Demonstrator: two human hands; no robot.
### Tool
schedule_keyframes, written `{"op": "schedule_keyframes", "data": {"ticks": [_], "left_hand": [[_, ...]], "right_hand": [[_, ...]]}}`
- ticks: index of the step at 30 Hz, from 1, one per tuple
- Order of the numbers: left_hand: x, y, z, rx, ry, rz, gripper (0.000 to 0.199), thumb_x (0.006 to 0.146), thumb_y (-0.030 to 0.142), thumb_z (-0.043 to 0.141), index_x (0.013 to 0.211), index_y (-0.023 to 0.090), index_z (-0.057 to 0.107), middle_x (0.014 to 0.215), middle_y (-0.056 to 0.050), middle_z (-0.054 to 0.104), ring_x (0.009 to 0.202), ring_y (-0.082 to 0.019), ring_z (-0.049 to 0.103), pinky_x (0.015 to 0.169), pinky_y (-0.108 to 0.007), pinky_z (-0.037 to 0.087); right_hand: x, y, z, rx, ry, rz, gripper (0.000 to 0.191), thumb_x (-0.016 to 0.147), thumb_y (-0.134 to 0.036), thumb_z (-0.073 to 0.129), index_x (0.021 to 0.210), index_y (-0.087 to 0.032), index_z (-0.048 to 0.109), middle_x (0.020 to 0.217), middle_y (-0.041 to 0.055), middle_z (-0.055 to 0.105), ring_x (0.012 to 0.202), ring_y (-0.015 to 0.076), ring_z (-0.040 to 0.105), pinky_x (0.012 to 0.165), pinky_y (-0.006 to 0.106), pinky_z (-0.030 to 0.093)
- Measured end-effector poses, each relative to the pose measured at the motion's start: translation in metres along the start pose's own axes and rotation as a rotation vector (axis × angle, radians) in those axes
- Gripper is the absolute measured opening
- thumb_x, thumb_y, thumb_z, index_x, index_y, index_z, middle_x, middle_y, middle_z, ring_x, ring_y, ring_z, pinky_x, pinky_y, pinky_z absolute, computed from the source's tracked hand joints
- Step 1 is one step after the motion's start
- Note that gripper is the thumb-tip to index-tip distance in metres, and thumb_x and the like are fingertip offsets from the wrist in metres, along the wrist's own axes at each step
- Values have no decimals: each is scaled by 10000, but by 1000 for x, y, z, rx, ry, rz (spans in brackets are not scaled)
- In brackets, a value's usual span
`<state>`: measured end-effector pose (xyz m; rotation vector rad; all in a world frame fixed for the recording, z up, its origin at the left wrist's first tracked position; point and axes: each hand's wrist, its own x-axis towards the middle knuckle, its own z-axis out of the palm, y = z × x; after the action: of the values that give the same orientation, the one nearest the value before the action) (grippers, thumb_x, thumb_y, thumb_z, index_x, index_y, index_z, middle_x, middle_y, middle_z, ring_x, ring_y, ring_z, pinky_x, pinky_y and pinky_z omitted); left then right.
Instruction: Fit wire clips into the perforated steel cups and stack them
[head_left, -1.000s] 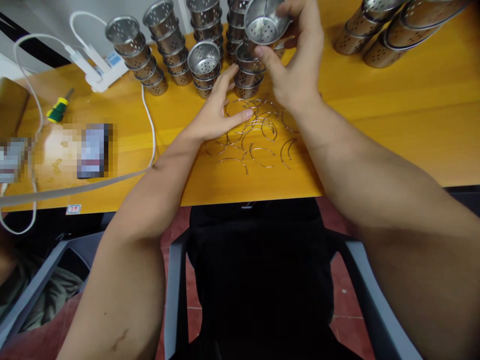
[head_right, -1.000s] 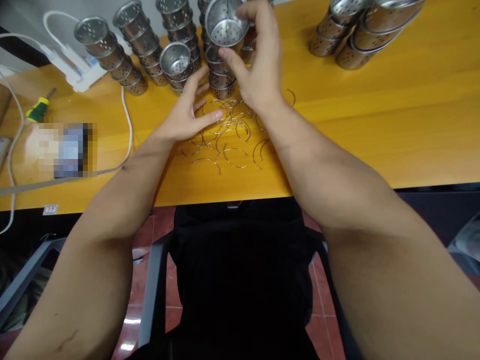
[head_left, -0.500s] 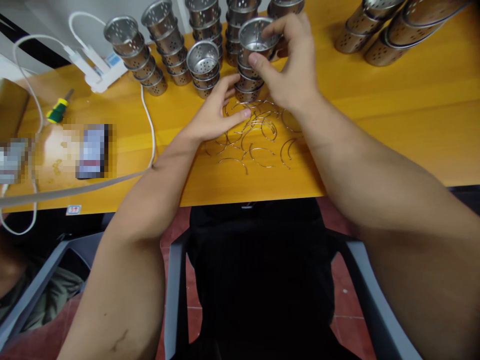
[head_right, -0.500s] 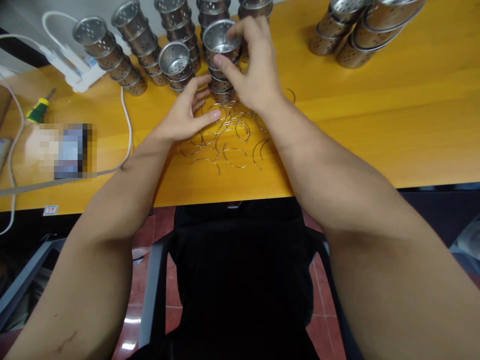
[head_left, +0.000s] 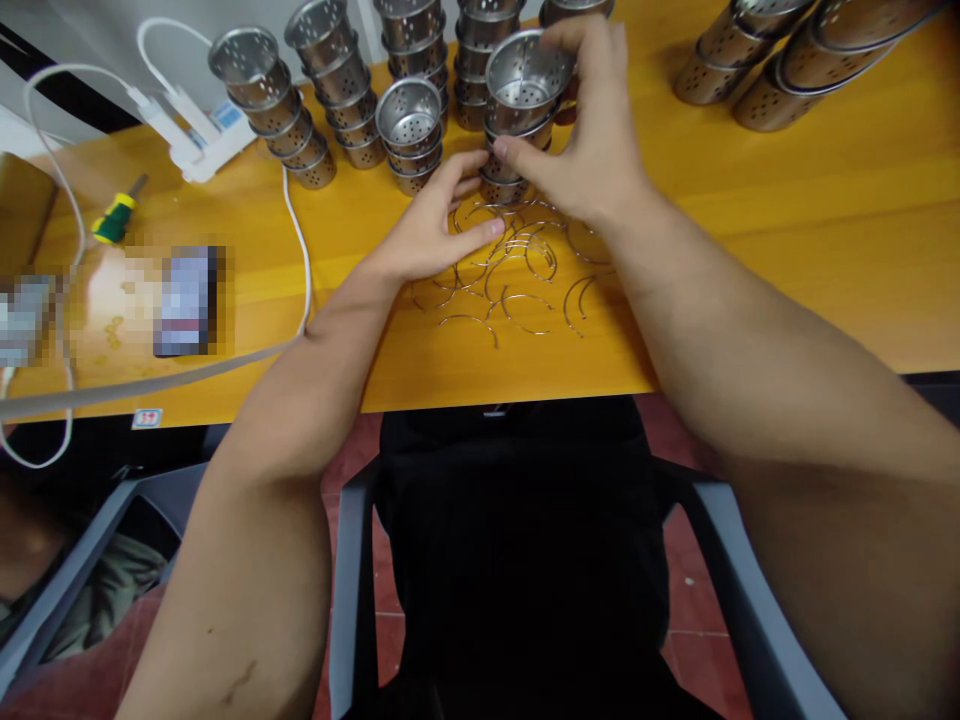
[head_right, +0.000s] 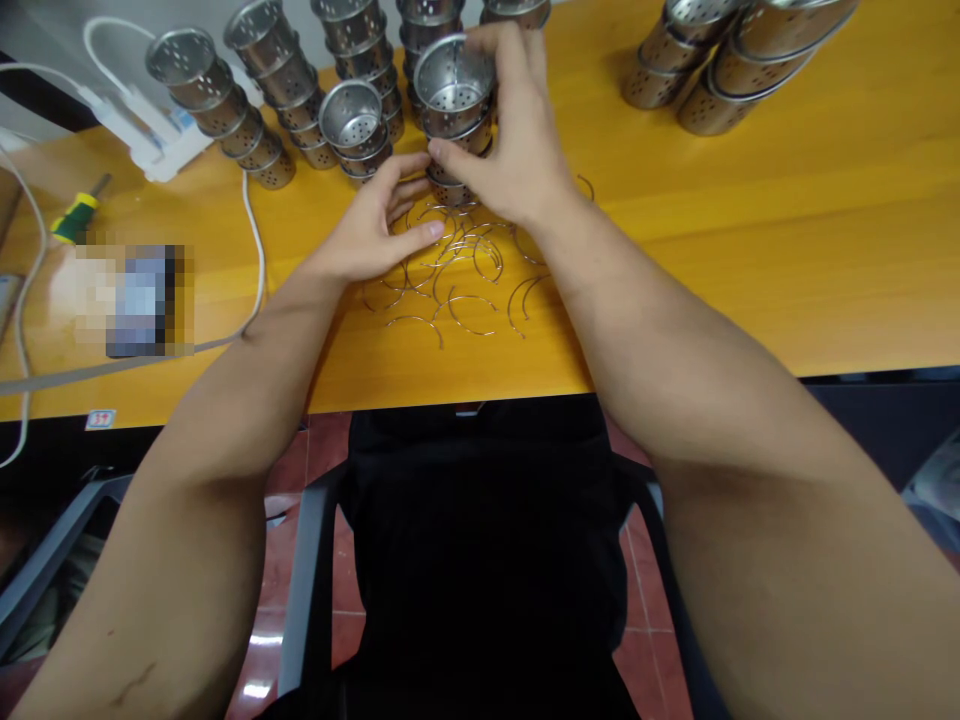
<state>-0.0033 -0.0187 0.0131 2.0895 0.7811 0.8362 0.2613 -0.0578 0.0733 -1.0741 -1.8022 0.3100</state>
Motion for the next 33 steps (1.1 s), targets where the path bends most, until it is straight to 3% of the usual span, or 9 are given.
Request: {"op": "schedule_keyframes", "data": {"ticks": [4, 6, 9, 14, 21, 26, 33], "left_hand": [[2, -7, 0, -4, -15, 50, 1039, 766, 955, 1015, 1656, 539, 677, 1885, 21, 664, 1773, -405, 640, 1572, -643, 484], [2, -9, 0, 12, -7, 59, 988, 795, 957, 985, 1650, 563, 683, 1866, 53, 679, 1746, -394, 668, 1556, -654, 501], [-1, -6, 0, 19, -12, 56, 950, 872, 927, 941, 1681, 497, 689, 1877, 7, 670, 1695, -410, 715, 1511, -690, 545], [-3, 1, 1, 17, -36, 59, 937, 863, 930, 972, 1646, 477, 725, 1861, -26, 690, 1719, -405, 695, 1539, -629, 536], [-4, -2, 1, 31, -38, 33, 899, 876, 916, 987, 1586, 415, 756, 1778, -81, 747, 1670, -426, 733, 1510, -624, 564], [-4, -7, 3, 31, -48, 29, 872, 892, 889, 1006, 1556, 376, 767, 1768, -110, 749, 1665, -420, 735, 1503, -617, 570], [-10, 5, 4, 61, -52, 44, 814, 995, 813, 978, 1560, 273, 750, 1726, -176, 764, 1650, -422, 744, 1503, -625, 555]], "right_hand": [[-2, 10, 0, -46, -42, 8, 817, 836, -130, 966, 1521, -303, 556, 1697, 180, 652, 1593, 311, 606, 1382, 518, 495], [-1, 16, -1, -67, -85, 40, 779, 828, -95, 951, 1472, -318, 574, 1689, 158, 652, 1566, 296, 621, 1370, 505, 505], [5, 22, -6, -71, -148, 71, 677, 787, -95, 974, 1291, -351, 603, 1621, 108, 709, 1462, 291, 670, 1287, 485, 544], [14, 24, -16, -144, -174, 79, 654, 753, -90, 1029, 1168, -353, 599, 1583, 88, 753, 1398, 323, 680, 1259, 514, 543], [15, 12, -32, -353, -133, 245, 775, 813, -34, 1123, 1419, -279, 707, 1603, 150, 743, 1426, 326, 699, 1275, 488, 553], [20, 3, -38, -555, -63, 481, 1055, 721, 278, 999, 1657, -78, 665, 1694, 213, 671, 1561, 349, 677, 1336, 442, 497], [25, 10, -34, -577, 77, 602, 997, 816, 317, 915, 1695, -27, 593, 1750, 228, 544, 1626, 292, 661, 1401, 370, 436]]}}
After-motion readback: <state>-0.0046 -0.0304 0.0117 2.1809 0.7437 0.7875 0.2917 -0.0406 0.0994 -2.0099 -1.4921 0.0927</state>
